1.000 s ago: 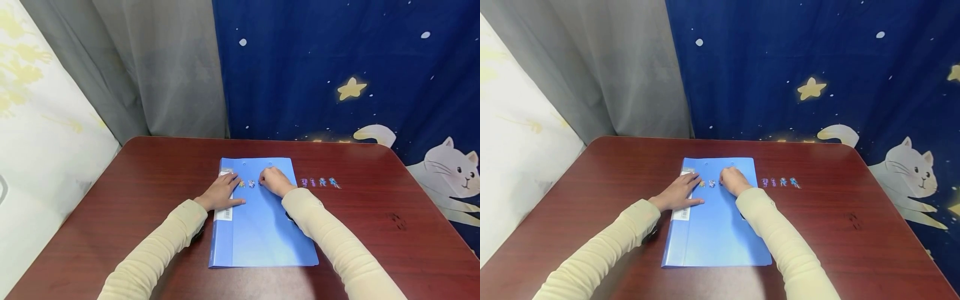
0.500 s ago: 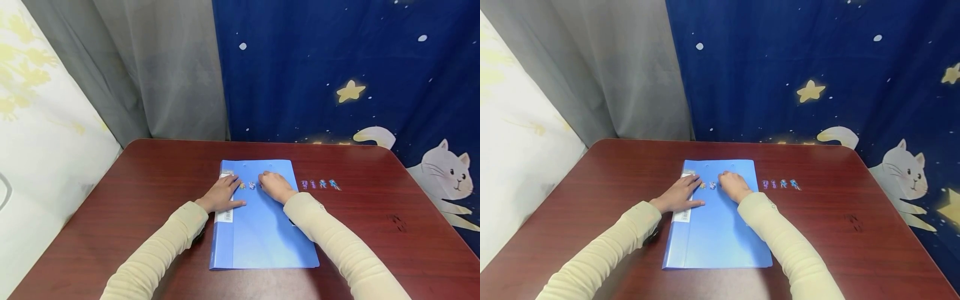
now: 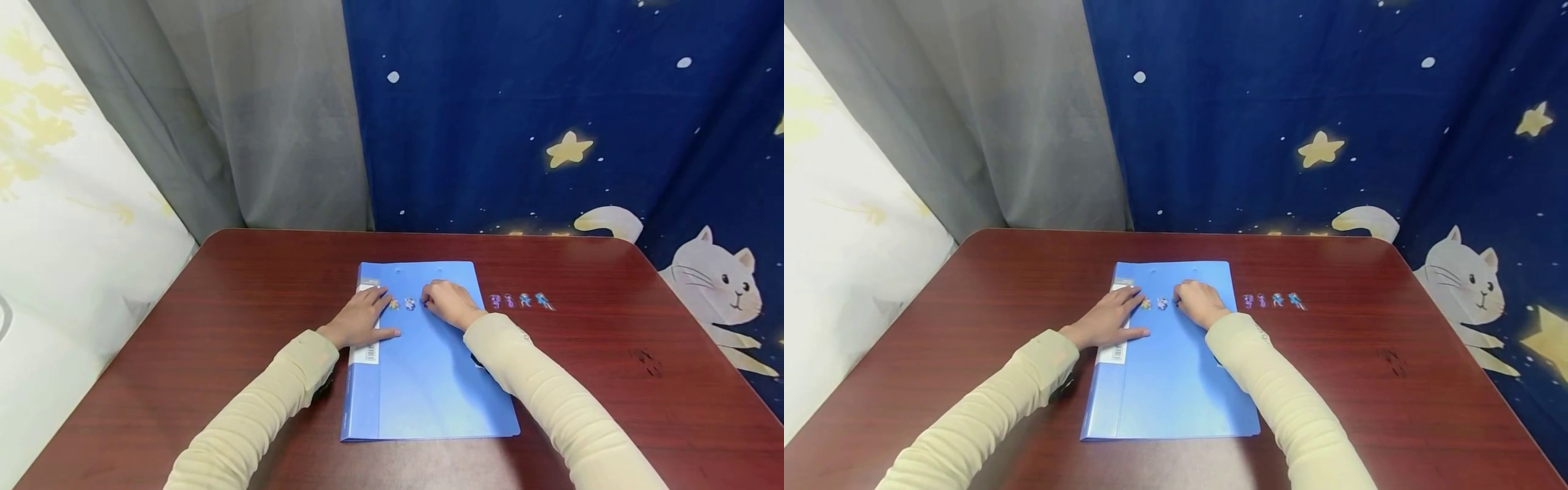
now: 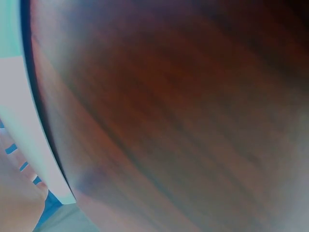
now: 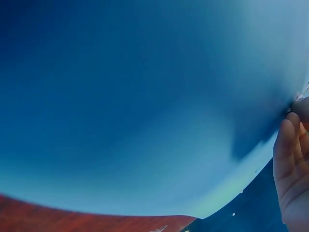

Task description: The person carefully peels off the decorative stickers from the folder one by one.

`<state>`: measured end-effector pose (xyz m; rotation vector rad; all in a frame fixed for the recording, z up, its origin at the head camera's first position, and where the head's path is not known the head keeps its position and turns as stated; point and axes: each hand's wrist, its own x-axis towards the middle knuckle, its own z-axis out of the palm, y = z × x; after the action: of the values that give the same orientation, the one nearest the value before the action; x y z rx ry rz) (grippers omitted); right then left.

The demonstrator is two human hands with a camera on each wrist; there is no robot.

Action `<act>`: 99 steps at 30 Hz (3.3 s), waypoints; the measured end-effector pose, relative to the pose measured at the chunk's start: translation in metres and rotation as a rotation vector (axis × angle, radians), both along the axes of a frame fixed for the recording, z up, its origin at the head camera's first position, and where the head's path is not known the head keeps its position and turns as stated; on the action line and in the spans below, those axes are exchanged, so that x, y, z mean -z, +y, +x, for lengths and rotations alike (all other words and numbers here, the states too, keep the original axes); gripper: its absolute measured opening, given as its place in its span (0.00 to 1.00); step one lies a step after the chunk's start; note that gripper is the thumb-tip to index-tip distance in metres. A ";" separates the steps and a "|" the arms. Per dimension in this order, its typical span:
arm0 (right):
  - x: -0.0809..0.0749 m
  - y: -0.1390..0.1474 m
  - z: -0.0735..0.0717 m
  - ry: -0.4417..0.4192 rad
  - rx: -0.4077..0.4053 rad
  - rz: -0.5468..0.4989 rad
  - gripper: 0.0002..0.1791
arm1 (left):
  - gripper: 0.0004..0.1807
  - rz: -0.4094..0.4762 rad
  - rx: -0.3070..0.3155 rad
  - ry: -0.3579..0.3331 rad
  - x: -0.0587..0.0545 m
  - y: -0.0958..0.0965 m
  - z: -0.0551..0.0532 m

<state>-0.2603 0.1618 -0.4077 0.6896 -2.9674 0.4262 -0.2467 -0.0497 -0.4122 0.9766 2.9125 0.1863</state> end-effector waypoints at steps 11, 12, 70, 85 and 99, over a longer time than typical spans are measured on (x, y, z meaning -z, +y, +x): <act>-0.001 0.002 0.006 -0.019 -0.018 -0.002 0.06 | 0.44 -0.005 -0.007 0.004 0.001 0.001 0.000; -0.002 0.002 0.007 -0.017 -0.020 -0.002 0.06 | 0.44 -0.008 -0.010 0.000 0.001 0.001 0.000; -0.001 0.179 0.030 -0.106 0.450 -0.274 0.09 | 0.44 0.019 0.002 -0.009 0.004 -0.001 -0.003; -0.002 0.196 0.031 -0.142 0.532 -0.233 0.08 | 0.44 0.026 -0.002 -0.019 0.003 -0.001 -0.002; 0.000 0.209 0.035 -0.150 0.565 -0.223 0.09 | 0.44 0.039 0.012 -0.007 0.005 -0.003 -0.002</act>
<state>-0.2258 0.3706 -0.4080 -0.2129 -2.9939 0.7583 -0.2491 -0.0525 -0.4171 0.9967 2.9070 0.2464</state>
